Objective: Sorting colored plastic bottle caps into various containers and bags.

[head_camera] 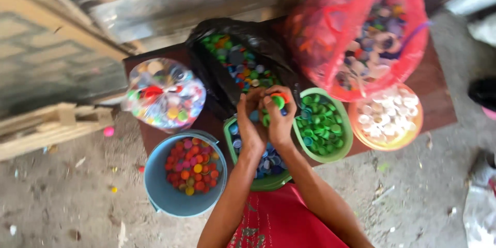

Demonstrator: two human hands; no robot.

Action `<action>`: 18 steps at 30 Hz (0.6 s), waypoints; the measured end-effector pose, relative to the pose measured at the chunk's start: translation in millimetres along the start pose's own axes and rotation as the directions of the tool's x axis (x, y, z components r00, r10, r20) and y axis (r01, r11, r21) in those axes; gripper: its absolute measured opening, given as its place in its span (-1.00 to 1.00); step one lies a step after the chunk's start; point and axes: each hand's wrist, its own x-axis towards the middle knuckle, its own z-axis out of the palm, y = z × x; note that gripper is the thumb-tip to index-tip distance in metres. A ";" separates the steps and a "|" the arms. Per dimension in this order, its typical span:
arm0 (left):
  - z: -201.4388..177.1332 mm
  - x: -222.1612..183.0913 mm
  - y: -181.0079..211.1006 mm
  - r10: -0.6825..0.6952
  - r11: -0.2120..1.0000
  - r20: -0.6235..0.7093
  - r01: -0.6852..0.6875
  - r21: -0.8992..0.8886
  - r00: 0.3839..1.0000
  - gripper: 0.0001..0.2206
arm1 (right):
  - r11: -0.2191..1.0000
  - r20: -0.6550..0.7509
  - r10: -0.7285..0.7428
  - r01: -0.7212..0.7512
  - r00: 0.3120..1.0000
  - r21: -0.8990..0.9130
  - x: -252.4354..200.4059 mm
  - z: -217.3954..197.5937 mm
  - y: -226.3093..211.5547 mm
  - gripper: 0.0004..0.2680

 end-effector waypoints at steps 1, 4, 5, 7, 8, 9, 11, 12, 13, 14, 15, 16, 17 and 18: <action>3.1 2.7 -0.9 -0.019 1.000 0.016 0.019 0.008 1.000 -0.55 | 1.000 -0.024 -0.011 0.011 1.000 -0.001 0.8 -2.6 -2.2 -0.89; 13.8 4.3 -0.5 -0.008 0.999 0.173 0.014 -0.034 0.985 -0.57 | 0.869 0.099 -0.398 0.409 0.912 -0.279 -2.5 -7.5 -14.1 -0.88; 22.8 2.5 1.8 -0.040 0.994 0.226 0.061 -0.089 0.973 -0.59 | 0.813 0.165 -0.444 0.473 0.881 -0.340 -3.4 -7.4 -25.1 -0.85; 35.7 -3.4 6.7 -0.081 0.984 0.277 0.122 -0.132 0.957 -0.60 | 0.751 0.221 -0.477 0.526 0.850 -0.400 -6.0 -7.9 -40.3 -0.82; 39.8 -6.8 9.4 -0.104 0.971 0.292 0.160 -0.176 0.951 -0.60 | 0.765 0.245 -0.439 0.502 0.865 -0.404 -6.8 -8.3 -44.5 -0.80; 43.6 -10.0 12.5 -0.126 0.955 0.306 0.198 -0.219 0.944 -0.61 | 0.778 0.267 -0.399 0.478 0.877 -0.408 -7.7 -8.2 -48.5 -0.79; 47.1 -10.9 12.6 -0.129 0.943 0.324 0.217 -0.253 0.937 -0.61 | 0.763 0.288 -0.404 0.493 0.868 -0.417 -8.0 -8.4 -53.6 -0.78; 49.4 -11.6 11.9 -0.126 0.928 0.339 0.232 -0.292 0.932 -0.60 | 0.748 0.315 -0.406 0.510 0.858 -0.425 -8.0 -9.2 -56.7 -0.78; 45.2 -9.7 6.8 -0.133 0.927 0.343 0.239 -0.289 0.930 -0.60 | 0.746 0.310 -0.408 0.509 0.859 -0.429 -7.7 -10.1 -57.2 -0.78; 40.2 -8.7 1.7 -0.131 0.909 0.370 0.261 -0.326 0.920 -0.60 | 0.729 0.308 -0.429 0.527 0.849 -0.437 -8.5 -11.2 -57.4 -0.78; 35.1 -7.8 -3.6 -0.128 0.889 0.396 0.282 -0.362 0.909 -0.59 | 0.712 0.306 -0.450 0.544 0.839 -0.444 -9.4 -12.4 -57.6 -0.78; 39.0 -10.4 -1.9 -0.136 0.889 0.398 0.289 -0.356 0.907 -0.59 | 0.713 0.298 -0.451 0.540 0.841 -0.447 -9.6 -13.7 -57.2 -0.78; 42.8 -13.1 -0.4 -0.135 0.894 0.398 0.285 -0.345 0.907 -0.59 | 0.726 0.277 -0.450 0.529 0.849 -0.439 -9.7 -15.2 -56.9 -0.76; 45.8 -15.6 2.3 -0.137 0.901 0.399 0.281 -0.330 0.907 -0.59 | 0.741 0.252 -0.450 0.516 0.857 -0.429 -10.4 -15.7 -55.8 -0.75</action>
